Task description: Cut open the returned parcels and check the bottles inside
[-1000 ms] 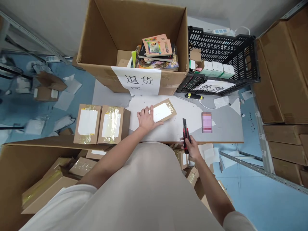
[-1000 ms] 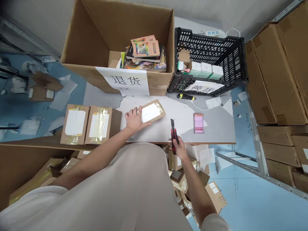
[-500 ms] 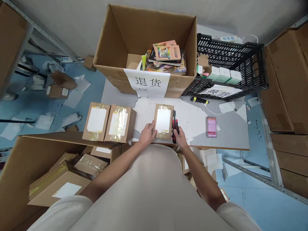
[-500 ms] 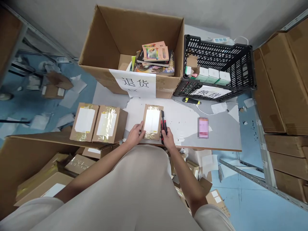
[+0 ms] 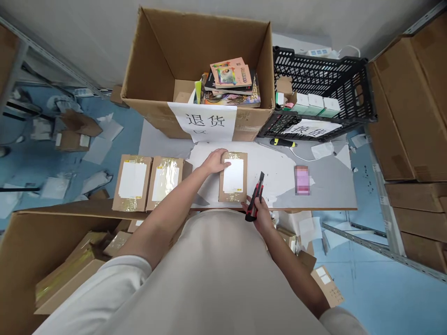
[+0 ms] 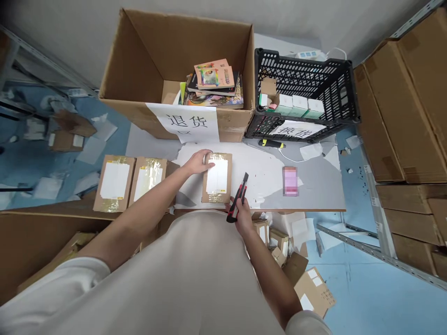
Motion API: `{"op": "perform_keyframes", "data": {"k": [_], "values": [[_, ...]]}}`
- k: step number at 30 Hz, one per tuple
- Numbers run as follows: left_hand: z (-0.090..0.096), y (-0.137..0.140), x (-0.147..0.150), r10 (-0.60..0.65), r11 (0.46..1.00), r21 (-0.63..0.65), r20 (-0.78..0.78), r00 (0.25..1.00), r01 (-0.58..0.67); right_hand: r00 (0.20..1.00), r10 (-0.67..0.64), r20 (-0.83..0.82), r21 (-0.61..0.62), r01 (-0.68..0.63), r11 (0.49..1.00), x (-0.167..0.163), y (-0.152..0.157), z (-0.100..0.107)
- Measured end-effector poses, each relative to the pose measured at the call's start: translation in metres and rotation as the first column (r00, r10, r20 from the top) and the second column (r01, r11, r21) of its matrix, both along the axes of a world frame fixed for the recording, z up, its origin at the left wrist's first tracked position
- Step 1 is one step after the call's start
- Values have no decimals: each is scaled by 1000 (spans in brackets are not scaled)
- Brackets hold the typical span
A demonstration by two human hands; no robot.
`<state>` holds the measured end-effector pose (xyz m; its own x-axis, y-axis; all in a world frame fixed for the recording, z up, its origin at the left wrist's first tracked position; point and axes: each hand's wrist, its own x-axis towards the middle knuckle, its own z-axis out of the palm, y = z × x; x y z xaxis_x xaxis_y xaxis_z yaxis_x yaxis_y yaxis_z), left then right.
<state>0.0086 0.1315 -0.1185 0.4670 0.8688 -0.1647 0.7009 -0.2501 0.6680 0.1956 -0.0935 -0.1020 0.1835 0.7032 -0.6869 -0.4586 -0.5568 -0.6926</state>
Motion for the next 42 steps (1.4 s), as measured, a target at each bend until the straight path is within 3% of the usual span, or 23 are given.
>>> {"op": "perform_keyframes", "data": {"k": [3,7,11,14,17,20,23,25,30,36,42], "values": [[3,-29,-12,208,978,29,-43,977,-207,994,-57,88,53,52,997,12,14,-3],[9,-96,-28,497,861,-43,-149,855,-507,977,-140,160,232,101,968,33,49,-5],[11,-140,-32,598,759,-178,-189,779,-626,988,-54,146,305,7,952,42,83,-8],[11,-143,-30,652,738,-117,-131,747,-664,984,6,176,305,-61,950,43,91,-12],[12,-132,-27,590,807,75,-47,806,-586,968,39,249,276,-110,955,49,82,-14],[17,-118,-21,320,929,228,-98,942,-291,913,133,385,163,-209,964,66,62,-10],[23,-103,-10,13,976,212,-241,970,39,844,269,465,41,-324,945,84,41,-2],[24,-95,-3,-83,974,176,-300,950,141,822,318,472,17,-369,929,91,32,3],[23,-90,5,-67,979,158,-346,936,129,800,415,433,-26,-449,893,92,28,10],[22,-91,4,-58,978,173,-309,949,116,813,452,367,-63,-463,884,91,34,13],[21,-95,7,-33,982,166,-307,951,88,719,558,414,-129,-560,818,99,35,26]]}}
